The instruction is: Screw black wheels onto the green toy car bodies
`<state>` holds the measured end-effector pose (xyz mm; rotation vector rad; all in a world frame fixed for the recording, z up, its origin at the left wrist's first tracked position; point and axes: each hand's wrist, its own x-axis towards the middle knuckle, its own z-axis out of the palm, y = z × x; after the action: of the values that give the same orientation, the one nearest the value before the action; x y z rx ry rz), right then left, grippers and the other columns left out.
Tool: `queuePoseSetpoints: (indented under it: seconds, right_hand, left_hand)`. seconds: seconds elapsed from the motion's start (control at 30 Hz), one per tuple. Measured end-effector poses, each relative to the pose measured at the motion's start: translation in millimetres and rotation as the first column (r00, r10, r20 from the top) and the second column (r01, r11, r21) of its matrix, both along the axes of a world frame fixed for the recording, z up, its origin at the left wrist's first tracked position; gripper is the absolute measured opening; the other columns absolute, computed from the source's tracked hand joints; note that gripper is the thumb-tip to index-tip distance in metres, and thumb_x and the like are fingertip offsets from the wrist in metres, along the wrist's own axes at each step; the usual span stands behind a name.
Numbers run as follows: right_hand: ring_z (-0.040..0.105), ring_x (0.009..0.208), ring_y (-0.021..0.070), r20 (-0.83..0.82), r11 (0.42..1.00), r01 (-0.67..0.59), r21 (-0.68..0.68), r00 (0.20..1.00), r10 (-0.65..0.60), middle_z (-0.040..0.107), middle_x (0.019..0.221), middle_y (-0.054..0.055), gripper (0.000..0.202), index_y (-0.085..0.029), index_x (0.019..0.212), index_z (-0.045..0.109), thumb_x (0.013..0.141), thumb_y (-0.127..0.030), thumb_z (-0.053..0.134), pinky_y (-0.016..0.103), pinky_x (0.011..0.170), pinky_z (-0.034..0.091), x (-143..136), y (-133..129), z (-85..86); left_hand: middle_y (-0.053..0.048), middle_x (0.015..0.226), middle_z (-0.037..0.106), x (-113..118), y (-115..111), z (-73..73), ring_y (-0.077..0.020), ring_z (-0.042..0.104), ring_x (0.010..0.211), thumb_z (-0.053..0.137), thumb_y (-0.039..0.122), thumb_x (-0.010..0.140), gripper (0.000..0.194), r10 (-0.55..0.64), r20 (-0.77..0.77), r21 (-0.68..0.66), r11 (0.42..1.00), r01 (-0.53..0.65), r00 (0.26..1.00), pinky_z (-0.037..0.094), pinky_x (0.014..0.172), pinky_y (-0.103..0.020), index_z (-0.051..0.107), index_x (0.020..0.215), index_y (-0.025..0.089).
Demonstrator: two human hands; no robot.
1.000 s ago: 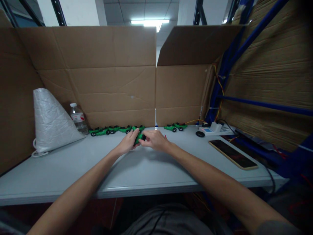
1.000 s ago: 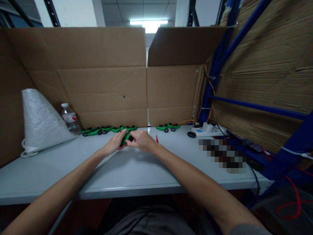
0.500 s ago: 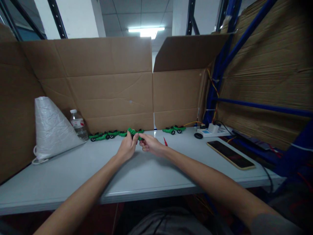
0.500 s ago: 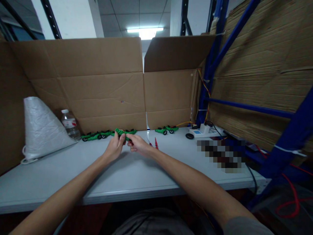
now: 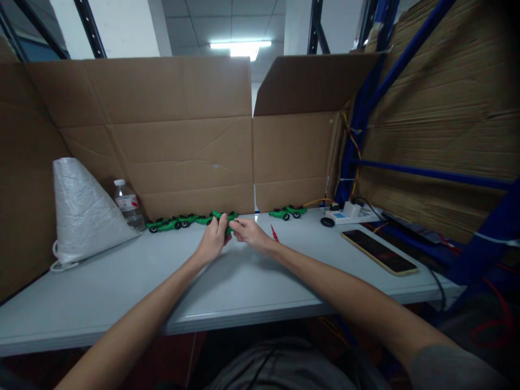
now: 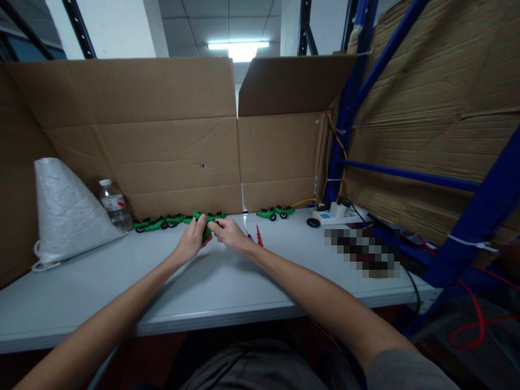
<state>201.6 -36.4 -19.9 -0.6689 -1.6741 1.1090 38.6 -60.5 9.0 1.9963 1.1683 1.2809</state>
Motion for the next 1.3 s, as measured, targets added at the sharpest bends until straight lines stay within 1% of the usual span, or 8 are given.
queuePoseSetpoints:
  seconds: [0.27,0.5,0.7,0.77,0.97,1.1,1.2,1.3]
  right_hand:
    - [0.042,0.068,0.0139,0.284,0.94,0.041,0.339,0.948,-0.143,0.048,0.071,-0.003,0.042,-0.02,0.08,0.055,0.097,-0.058,0.052,0.026,0.062,0.03,17,-4,7.7]
    - [0.044,0.07,0.0164,0.418,0.822,0.025,0.57,0.852,-0.316,0.052,0.074,0.0,0.027,-0.022,0.078,0.054,0.094,-0.041,0.065,0.029,0.068,0.032,23,-8,13.1]
    - [0.053,0.086,0.0221,0.48,0.74,-0.102,0.664,0.818,-0.318,0.059,0.089,0.007,0.019,-0.022,0.088,0.058,0.093,-0.037,0.069,0.034,0.082,0.04,27,-7,15.1]
    - [0.053,0.086,0.0222,0.477,0.741,-0.092,0.665,0.816,-0.326,0.059,0.089,0.007,0.02,-0.022,0.088,0.058,0.093,-0.037,0.069,0.034,0.081,0.041,27,-8,13.8]
    - [0.045,0.067,0.0148,0.332,0.913,0.119,0.389,0.907,-0.26,0.053,0.073,-0.002,0.027,-0.021,0.082,0.055,0.096,-0.044,0.06,0.027,0.064,0.034,15,-6,2.6]
    - [0.039,0.06,0.012,0.164,0.997,0.053,0.062,0.985,-0.062,0.047,0.067,-0.003,0.041,-0.019,0.077,0.057,0.093,-0.058,0.057,0.026,0.054,0.027,4,-6,3.2]
    - [0.028,0.053,0.0102,0.028,0.974,-0.081,-0.213,0.996,0.089,0.039,0.063,-0.005,0.046,-0.019,0.079,0.056,0.091,-0.064,0.056,0.025,0.049,0.02,2,-8,6.8]
    - [0.024,0.053,0.0091,0.006,0.954,-0.136,-0.266,0.99,0.142,0.037,0.064,-0.007,0.05,-0.02,0.079,0.054,0.086,-0.069,0.06,0.025,0.049,0.018,4,-6,7.2]
  left_hand:
    - [0.0,0.051,0.051,-4,4,0.4,-0.0112,0.043,0.041,0.032,0.074,0.1,0.065,-0.185,0.041,-0.23,0.955,0.189,0.982,0.03,0.041,-0.023,0.049,0.068,0.02]
    - [0.0,0.053,0.052,-10,1,7.8,-0.0105,0.037,0.038,0.037,0.078,0.096,0.067,-0.288,0.09,-0.417,0.858,0.299,0.953,0.024,0.036,-0.022,0.06,0.08,0.018]
    - [0.002,0.051,0.046,-18,6,1.1,-0.0085,0.027,0.036,0.042,0.08,0.092,0.064,-0.345,0.12,-0.559,0.751,0.351,0.931,0.013,0.037,-0.022,0.055,0.073,0.02]
    - [0.003,0.051,0.044,-17,8,-2.1,-0.0086,0.026,0.037,0.04,0.08,0.094,0.064,-0.351,0.109,-0.551,0.758,0.351,0.93,0.012,0.037,-0.023,0.054,0.074,0.021]
    - [0.003,0.063,0.053,-9,10,-8.1,-0.014,0.048,0.055,0.041,0.072,0.098,0.054,-0.112,0.004,-0.102,0.988,0.112,0.994,0.037,0.054,-0.026,0.05,0.085,0.021]
    - [0.003,0.068,0.057,-11,6,-6.4,-0.0158,0.054,0.063,0.04,0.064,0.103,0.044,-0.05,-0.101,0.045,0.998,0.055,0.994,0.041,0.066,-0.029,0.048,0.094,0.022]
    - [0.002,0.071,0.06,-12,4,-5.2,-0.0173,0.055,0.066,0.04,0.062,0.104,0.041,-0.031,-0.138,0.068,0.997,0.041,0.99,0.04,0.068,-0.03,0.047,0.097,0.022]
    - [0.002,0.07,0.059,-10,6,-7.4,-0.017,0.054,0.065,0.04,0.064,0.103,0.043,-0.022,-0.105,0.037,0.999,0.026,0.994,0.04,0.067,-0.03,0.047,0.097,0.022]
